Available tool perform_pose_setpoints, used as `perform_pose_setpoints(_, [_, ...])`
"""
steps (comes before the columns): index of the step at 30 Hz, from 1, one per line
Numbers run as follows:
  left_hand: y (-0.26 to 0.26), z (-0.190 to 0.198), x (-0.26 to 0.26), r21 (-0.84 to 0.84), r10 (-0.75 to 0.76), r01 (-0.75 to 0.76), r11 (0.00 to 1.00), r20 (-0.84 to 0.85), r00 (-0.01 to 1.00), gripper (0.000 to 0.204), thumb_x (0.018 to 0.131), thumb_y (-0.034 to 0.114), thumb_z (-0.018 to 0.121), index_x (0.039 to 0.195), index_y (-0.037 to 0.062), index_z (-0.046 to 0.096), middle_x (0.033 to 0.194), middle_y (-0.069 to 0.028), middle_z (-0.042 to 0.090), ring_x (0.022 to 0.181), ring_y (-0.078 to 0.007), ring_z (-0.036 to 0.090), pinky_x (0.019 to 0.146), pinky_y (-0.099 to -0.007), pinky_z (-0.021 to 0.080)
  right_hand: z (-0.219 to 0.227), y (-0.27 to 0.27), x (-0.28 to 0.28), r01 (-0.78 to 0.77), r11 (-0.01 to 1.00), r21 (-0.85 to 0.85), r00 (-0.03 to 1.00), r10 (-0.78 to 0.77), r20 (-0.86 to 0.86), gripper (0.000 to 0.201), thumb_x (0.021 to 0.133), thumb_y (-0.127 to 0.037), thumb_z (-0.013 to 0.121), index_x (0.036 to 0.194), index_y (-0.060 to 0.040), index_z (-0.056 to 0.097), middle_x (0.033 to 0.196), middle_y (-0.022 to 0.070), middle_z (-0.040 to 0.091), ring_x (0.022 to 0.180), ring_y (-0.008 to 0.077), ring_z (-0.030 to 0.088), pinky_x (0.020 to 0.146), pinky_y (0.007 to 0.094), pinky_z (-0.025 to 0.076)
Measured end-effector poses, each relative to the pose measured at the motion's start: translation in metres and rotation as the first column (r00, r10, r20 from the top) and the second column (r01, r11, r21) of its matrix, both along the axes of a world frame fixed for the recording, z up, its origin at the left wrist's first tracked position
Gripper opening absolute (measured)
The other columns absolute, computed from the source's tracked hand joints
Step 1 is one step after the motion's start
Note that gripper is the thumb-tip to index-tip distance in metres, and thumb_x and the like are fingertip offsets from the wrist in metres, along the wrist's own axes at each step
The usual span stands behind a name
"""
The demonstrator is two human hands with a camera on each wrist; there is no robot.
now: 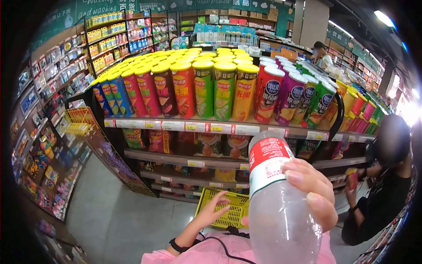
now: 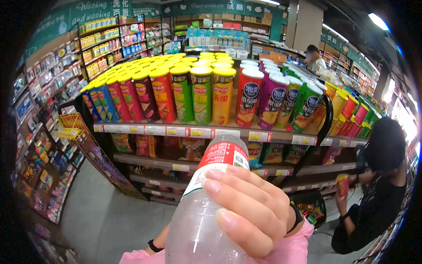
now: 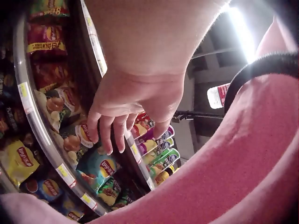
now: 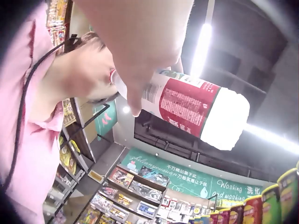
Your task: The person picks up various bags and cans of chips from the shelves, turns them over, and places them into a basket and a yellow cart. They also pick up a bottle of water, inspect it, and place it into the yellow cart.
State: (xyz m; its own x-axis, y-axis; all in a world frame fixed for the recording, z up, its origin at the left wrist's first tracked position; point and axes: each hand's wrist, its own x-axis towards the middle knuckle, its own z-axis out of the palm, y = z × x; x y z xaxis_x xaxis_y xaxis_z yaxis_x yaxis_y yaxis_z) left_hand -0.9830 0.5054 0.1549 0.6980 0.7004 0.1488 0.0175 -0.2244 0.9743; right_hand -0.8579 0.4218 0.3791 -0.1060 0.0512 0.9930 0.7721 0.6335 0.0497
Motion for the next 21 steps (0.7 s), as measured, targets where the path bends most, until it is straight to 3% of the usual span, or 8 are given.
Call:
perform_pose_setpoints(3, [0.000, 0.002, 0.001, -0.008, 0.002, -0.002, 1.000, 0.002, 1.000, 0.051, 0.077, 0.013, 0.053, 0.119, 0.0047, 0.026, 0.099, -0.0131, 0.049, 0.094, -0.0198, 0.047, 0.083, -0.0301, 0.036, 0.005, 0.003, 0.029, -0.157, 0.987, 0.014, 0.959, 0.150, 0.240, 0.034, 0.066, -0.003, 0.057, 0.092, 0.0023, 0.037, 0.082, 0.0190, 0.053, 0.069, 0.0283, 0.058, 0.062, 0.0364, 0.050])
perform_pose_setpoints(8, [0.001, -0.008, 0.005, -0.025, -0.002, 0.001, 1.000, -0.041, 0.999, 0.050, 0.076, 0.011, 0.052, 0.119, 0.0050, 0.026, 0.098, -0.0126, 0.050, 0.094, -0.0196, 0.048, 0.083, -0.0308, 0.035, -0.033, -0.002, 0.028, -0.249, 0.966, -0.070, 0.966, 0.253, 0.046, 0.028, 0.063, 0.006, 0.054, 0.088, 0.0074, 0.041, 0.081, 0.0242, 0.053, 0.066, 0.0314, 0.057, 0.056, 0.0354, 0.051])
perform_pose_setpoints(11, [0.005, -0.035, 0.012, -0.235, -0.022, 0.033, 0.971, 0.049, 0.999, 0.050, 0.076, 0.011, 0.052, 0.119, 0.0052, 0.027, 0.099, -0.0123, 0.050, 0.093, -0.0196, 0.048, 0.083, -0.0309, 0.035, -0.045, -0.015, 0.047, -0.294, 0.899, -0.326, 0.955, 0.288, -0.066, 0.036, 0.062, 0.000, 0.059, 0.093, 0.0068, 0.043, 0.084, 0.0228, 0.053, 0.073, 0.0319, 0.057, 0.062, 0.0362, 0.049])
perform_pose_setpoints(13, [0.005, -0.042, 0.015, -0.119, -0.015, 0.015, 0.993, -0.001, 1.000, 0.050, 0.076, 0.011, 0.052, 0.119, 0.0054, 0.028, 0.099, -0.0119, 0.051, 0.092, -0.0197, 0.049, 0.083, -0.0308, 0.035, -0.049, -0.024, 0.063, -0.340, 0.744, -0.575, 0.939, 0.232, -0.254, 0.047, 0.060, -0.008, 0.066, 0.099, 0.0056, 0.043, 0.088, 0.0199, 0.054, 0.078, 0.0298, 0.056, 0.068, 0.0347, 0.046])
perform_pose_setpoints(15, [0.000, -0.029, 0.018, -0.048, -0.007, 0.006, 0.999, -0.039, 0.999, 0.049, 0.076, 0.012, 0.052, 0.118, 0.0056, 0.028, 0.098, -0.0117, 0.051, 0.092, -0.0197, 0.049, 0.083, -0.0308, 0.035, -0.056, -0.017, 0.070, -0.425, 0.741, -0.519, 0.887, 0.227, -0.402, 0.058, 0.056, -0.016, 0.072, 0.102, 0.0044, 0.043, 0.091, 0.0168, 0.054, 0.081, 0.0260, 0.056, 0.072, 0.0318, 0.045])
perform_pose_setpoints(17, [0.000, -0.036, 0.022, -0.053, -0.016, 0.014, 0.999, -0.044, 0.999, 0.047, 0.076, 0.013, 0.052, 0.118, 0.0059, 0.030, 0.098, -0.0114, 0.052, 0.092, -0.0195, 0.049, 0.083, -0.0305, 0.035, -0.065, -0.008, 0.085, -0.307, 0.839, -0.449, 0.899, 0.101, -0.426, 0.069, 0.048, -0.022, 0.077, 0.102, 0.0031, 0.043, 0.091, 0.0135, 0.055, 0.080, 0.0213, 0.056, 0.072, 0.0292, 0.044])
perform_pose_setpoints(19, [0.000, -0.040, 0.027, -0.063, -0.009, 0.006, 0.998, -0.044, 0.999, 0.047, 0.076, 0.013, 0.052, 0.117, 0.0059, 0.030, 0.097, -0.0111, 0.052, 0.092, -0.0193, 0.050, 0.082, -0.0302, 0.036, -0.061, -0.009, 0.107, -0.206, 0.802, -0.560, 0.863, -0.121, -0.491, 0.076, 0.041, -0.028, 0.079, 0.101, 0.0011, 0.044, 0.088, 0.0092, 0.055, 0.078, 0.0173, 0.055, 0.070, 0.0281, 0.044])
perform_pose_setpoints(21, [-0.002, -0.040, 0.034, -0.087, 0.009, -0.012, 0.996, -0.031, 0.999, 0.046, 0.076, 0.012, 0.052, 0.117, 0.0059, 0.031, 0.096, -0.0104, 0.053, 0.091, -0.0194, 0.050, 0.081, -0.0295, 0.037, -0.060, -0.004, 0.136, -0.089, 0.814, -0.574, 0.825, -0.263, -0.500, 0.067, 0.047, -0.025, 0.075, 0.102, 0.0004, 0.044, 0.091, 0.0084, 0.054, 0.082, 0.0155, 0.053, 0.073, 0.0278, 0.042])
